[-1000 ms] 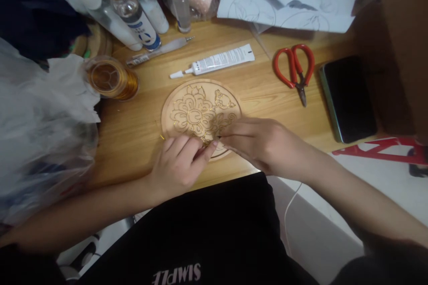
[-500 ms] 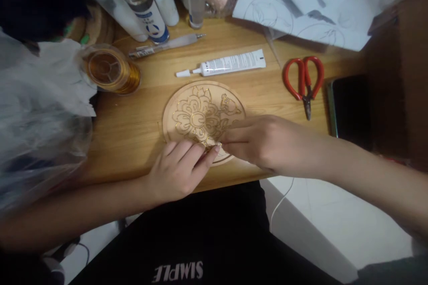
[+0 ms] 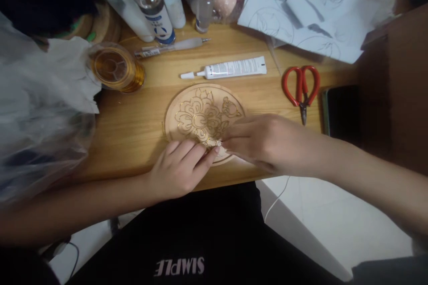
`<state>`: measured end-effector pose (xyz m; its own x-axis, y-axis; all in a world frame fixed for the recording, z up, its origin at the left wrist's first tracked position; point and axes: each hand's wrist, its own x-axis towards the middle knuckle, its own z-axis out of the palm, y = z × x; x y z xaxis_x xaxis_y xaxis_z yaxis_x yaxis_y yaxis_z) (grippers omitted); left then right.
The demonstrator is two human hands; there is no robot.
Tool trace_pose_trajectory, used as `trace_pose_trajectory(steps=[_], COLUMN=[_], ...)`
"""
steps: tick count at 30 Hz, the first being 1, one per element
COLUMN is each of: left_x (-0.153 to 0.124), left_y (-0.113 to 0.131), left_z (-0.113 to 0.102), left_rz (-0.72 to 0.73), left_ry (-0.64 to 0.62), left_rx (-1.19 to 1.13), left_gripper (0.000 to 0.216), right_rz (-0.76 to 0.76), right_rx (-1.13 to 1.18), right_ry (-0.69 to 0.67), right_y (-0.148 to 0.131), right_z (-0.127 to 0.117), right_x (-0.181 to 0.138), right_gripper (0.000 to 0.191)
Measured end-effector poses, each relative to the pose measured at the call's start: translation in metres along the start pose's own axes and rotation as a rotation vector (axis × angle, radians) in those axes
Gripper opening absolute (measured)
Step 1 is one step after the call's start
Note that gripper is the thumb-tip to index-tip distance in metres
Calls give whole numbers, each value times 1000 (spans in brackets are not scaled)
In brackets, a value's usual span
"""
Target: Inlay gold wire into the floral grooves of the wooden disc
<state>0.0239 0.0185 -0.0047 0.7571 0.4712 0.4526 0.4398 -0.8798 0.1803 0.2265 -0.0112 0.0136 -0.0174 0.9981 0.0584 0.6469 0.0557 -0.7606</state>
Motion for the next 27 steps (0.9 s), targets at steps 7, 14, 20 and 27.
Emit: trace_pose_trajectory(steps=[7,14,20,27], left_x=[-2,-3,-2,-3], left_y=[1,2,-1,0], left_z=[1,1,1,1], left_rz=[22,13,27,27], left_ry=[13,0,1,-23], left_rx=[25,27,13,5], left_gripper=[13,17,24,24], right_rz=[94,316,315,261], right_rx=[66,286,310,314], right_ry=[129,421,583,536], right_y=[-19,-35,-25,-28], right_z=[-15,29,41,38], right_x=[-15,-38,-34,-34], right_gripper=[9,6,11,6])
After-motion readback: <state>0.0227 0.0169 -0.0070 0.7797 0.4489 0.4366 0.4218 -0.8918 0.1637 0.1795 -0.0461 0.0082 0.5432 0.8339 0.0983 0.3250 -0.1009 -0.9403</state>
